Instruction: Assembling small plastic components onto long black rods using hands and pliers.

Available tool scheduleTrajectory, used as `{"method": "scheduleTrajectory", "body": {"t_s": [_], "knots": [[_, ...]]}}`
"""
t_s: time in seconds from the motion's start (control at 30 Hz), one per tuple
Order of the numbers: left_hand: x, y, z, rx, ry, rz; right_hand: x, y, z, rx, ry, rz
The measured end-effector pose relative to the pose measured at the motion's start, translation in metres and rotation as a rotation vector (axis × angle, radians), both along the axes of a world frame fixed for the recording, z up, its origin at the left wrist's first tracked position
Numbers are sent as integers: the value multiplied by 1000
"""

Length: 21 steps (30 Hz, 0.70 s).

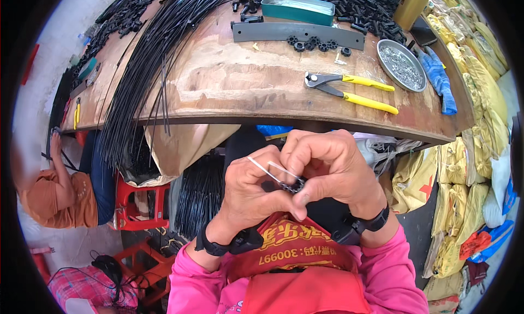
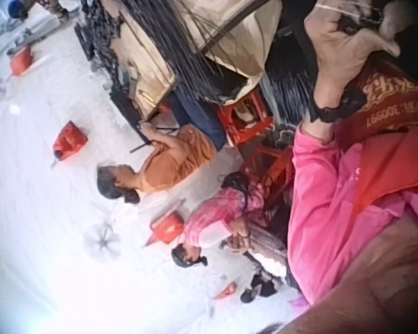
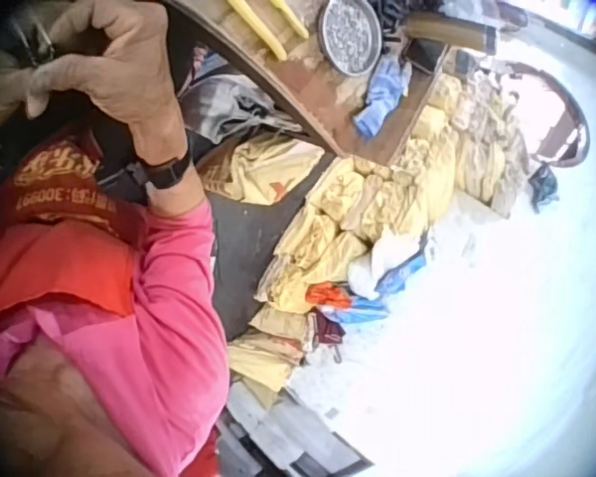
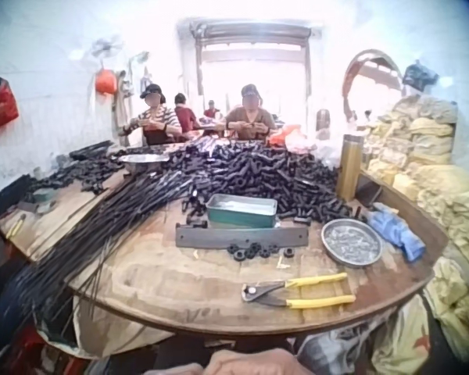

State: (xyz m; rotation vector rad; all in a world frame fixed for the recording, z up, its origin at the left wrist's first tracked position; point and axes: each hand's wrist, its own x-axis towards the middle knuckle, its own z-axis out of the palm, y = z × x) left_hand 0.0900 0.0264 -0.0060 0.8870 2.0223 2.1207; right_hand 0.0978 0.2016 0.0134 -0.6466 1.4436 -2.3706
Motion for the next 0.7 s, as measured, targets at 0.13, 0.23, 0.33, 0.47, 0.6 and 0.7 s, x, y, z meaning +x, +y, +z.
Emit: {"method": "scheduleTrajectory", "body": {"t_s": [0.13,0.23,0.33,0.47,0.6,0.7], "knots": [[-2,-5,1,54,-17,-179,-5,6,5,105,144,78],[-1,-7,6,7,-91,-283,-6,10,5,156,143,88],[-1,-9,6,13,-122,-233,-6,5,0,92,148,73],[-2,-11,2,71,-188,-196,-1,-3,-5,-10,114,-11],[0,-5,-12,154,-203,-70,0,-11,-8,-84,62,-74],[-11,-8,-13,147,-91,-109,-3,-9,-10,-109,68,-16]]}}
